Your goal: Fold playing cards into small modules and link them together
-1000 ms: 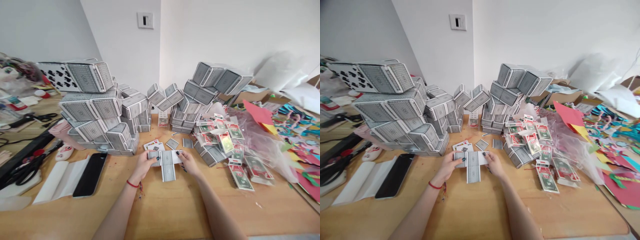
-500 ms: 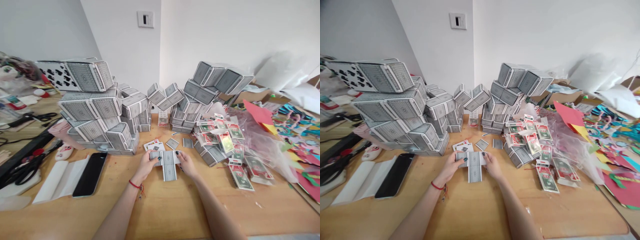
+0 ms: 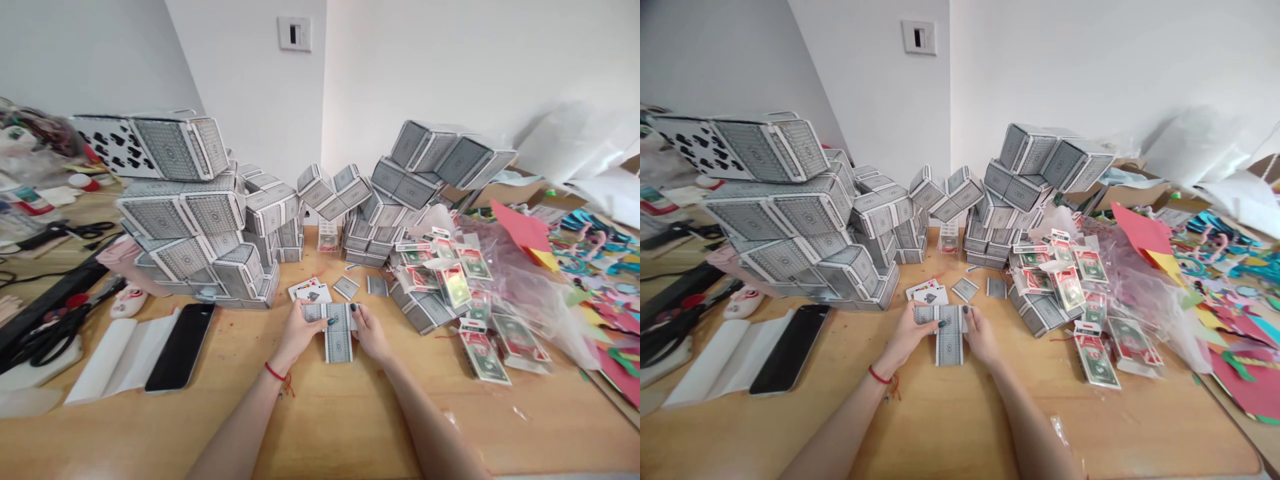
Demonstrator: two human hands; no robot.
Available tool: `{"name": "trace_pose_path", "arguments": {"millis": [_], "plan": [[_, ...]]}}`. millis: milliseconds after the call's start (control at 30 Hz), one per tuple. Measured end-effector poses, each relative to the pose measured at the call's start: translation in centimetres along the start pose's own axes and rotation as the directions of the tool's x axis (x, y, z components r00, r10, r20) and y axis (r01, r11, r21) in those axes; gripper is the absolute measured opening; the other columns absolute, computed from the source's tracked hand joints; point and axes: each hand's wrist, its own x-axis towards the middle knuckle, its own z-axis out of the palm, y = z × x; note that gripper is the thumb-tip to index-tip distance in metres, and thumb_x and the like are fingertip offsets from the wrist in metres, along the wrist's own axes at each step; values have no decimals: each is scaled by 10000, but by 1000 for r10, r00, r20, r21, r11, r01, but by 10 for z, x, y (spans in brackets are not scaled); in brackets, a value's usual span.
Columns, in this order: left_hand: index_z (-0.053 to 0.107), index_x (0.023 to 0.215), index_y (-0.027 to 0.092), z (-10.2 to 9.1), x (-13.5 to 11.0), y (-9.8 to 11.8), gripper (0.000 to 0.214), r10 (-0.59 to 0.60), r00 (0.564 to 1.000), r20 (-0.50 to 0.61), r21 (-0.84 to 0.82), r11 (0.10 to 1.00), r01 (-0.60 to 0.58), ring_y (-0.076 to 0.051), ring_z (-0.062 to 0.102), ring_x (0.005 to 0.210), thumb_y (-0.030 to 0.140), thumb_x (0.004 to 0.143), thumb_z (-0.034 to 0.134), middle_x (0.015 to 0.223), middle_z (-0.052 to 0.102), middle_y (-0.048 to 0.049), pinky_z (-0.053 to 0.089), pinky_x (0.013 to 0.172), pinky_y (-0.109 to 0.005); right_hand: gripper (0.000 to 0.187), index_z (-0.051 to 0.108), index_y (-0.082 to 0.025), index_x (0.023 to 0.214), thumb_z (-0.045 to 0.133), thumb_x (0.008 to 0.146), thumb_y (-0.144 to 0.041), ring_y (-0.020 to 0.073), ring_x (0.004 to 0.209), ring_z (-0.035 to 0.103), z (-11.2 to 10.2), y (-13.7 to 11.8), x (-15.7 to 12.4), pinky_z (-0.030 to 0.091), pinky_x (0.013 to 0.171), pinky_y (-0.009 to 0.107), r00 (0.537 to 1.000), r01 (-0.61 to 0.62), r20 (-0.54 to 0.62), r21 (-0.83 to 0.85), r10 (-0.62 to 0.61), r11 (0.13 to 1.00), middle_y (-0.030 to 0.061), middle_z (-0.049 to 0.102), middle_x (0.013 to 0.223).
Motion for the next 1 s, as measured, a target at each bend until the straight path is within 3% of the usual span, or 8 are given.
{"name": "trace_pose_path", "arguments": {"millis": [267,600,767,1000], "plan": [[459,837,176,0,0,-2,448,72,997,-39,145,987,-66,-117,537,604,250,492,735,684,569,17,415,521,-207,361,446,-211,693,374,764,-557,134,535,447,4,-1,-3,329,413,208,1000,7,-13,-9,-7,1000,-5,483,592],[453,831,179,1,-3,1,440,32,999,-6,62,998,-32,-102,528,576,233,490,725,674,566,32,406,514,-197,353,438,-216,655,388,757,-550,129,495,428,3,-2,-1,318,410,217,998,52,-20,-28,-53,998,-17,461,551],[462,808,179,0,-2,2,391,62,998,6,107,992,-62,-89,493,571,247,516,713,644,537,41,384,510,-180,371,426,-214,667,402,735,-578,97,426,365,1,-3,1,270,369,197,1000,-2,27,46,0,999,-45,404,509],[433,868,187,0,0,-2,405,76,997,27,129,988,-78,-95,516,581,252,556,684,680,529,36,407,515,-191,363,436,-212,674,394,748,-565,113,471,406,2,2,0,283,375,197,999,28,-32,31,-27,999,-24,450,553]]}}
